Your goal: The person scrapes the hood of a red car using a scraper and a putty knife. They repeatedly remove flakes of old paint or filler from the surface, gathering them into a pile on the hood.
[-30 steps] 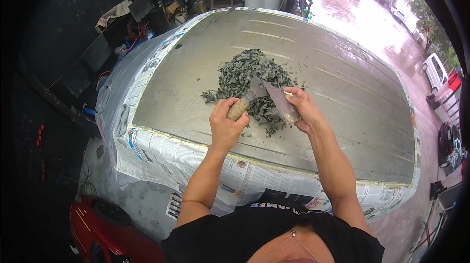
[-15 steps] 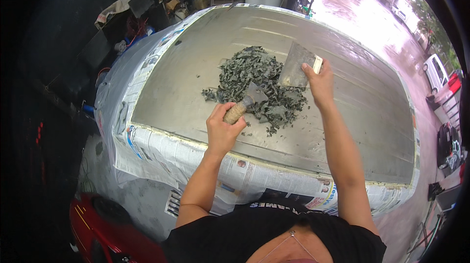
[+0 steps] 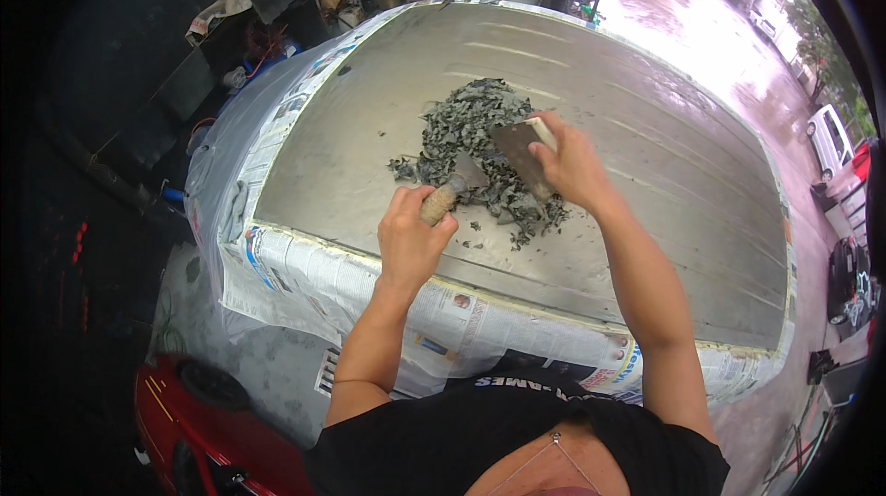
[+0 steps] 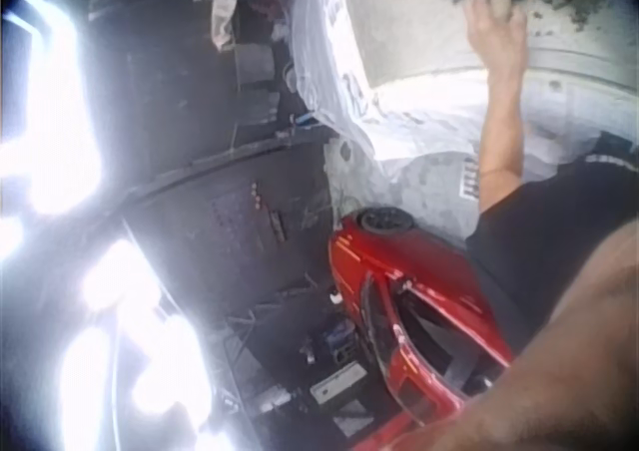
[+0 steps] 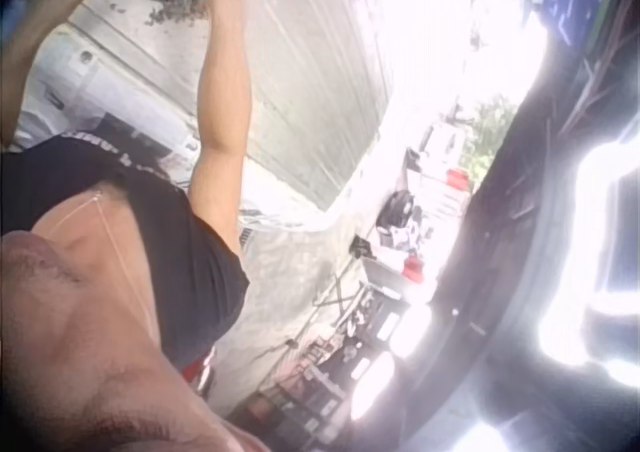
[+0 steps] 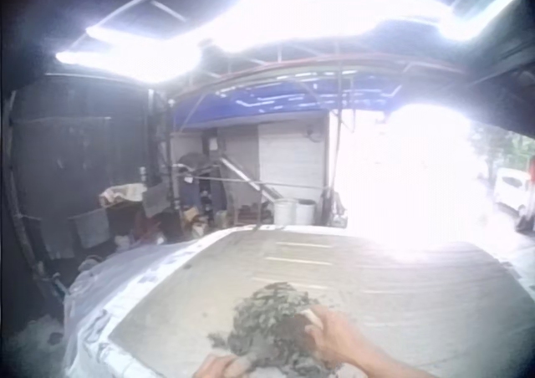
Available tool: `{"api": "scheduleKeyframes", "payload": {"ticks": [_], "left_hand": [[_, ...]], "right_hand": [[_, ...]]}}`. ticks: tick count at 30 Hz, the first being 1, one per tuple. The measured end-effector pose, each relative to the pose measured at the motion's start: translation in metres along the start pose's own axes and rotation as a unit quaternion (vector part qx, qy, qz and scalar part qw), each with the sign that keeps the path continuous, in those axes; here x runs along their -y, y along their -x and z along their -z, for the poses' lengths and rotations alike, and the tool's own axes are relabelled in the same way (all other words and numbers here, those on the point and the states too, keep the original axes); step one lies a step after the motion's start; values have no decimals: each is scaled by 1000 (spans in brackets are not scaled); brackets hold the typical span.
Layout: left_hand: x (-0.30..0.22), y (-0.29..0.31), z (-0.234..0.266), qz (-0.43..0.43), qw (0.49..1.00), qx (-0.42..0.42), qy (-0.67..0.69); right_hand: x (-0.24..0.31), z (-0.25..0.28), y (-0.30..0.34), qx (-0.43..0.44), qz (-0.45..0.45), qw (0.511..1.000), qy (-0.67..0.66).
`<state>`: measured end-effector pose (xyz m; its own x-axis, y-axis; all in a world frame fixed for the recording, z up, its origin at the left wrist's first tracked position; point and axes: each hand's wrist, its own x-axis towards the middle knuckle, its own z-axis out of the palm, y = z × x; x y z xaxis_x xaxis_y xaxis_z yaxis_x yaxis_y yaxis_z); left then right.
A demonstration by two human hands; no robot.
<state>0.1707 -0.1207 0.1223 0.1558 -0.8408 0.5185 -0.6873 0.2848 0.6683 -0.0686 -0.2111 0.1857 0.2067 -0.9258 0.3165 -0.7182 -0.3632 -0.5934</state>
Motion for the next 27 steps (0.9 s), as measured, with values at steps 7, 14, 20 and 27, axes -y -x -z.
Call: {"api": "scheduleKeyframes", "payload": {"ticks": [7, 14, 20, 27], "left_hand": [[26, 14, 11, 30, 995, -86, -31], [46, 56, 2, 164, 975, -111, 97], [46, 127, -20, 188, 978, -87, 32], [51, 142, -44, 154, 980, -67, 103]], "right_hand": [[3, 24, -7, -59, -41, 967, -246], [-70, 49, 58, -216, -122, 963, -106], [-244, 160, 247, -411, -324, 843, -123], [-297, 193, 359, -423, -429, 780, -168]]}}
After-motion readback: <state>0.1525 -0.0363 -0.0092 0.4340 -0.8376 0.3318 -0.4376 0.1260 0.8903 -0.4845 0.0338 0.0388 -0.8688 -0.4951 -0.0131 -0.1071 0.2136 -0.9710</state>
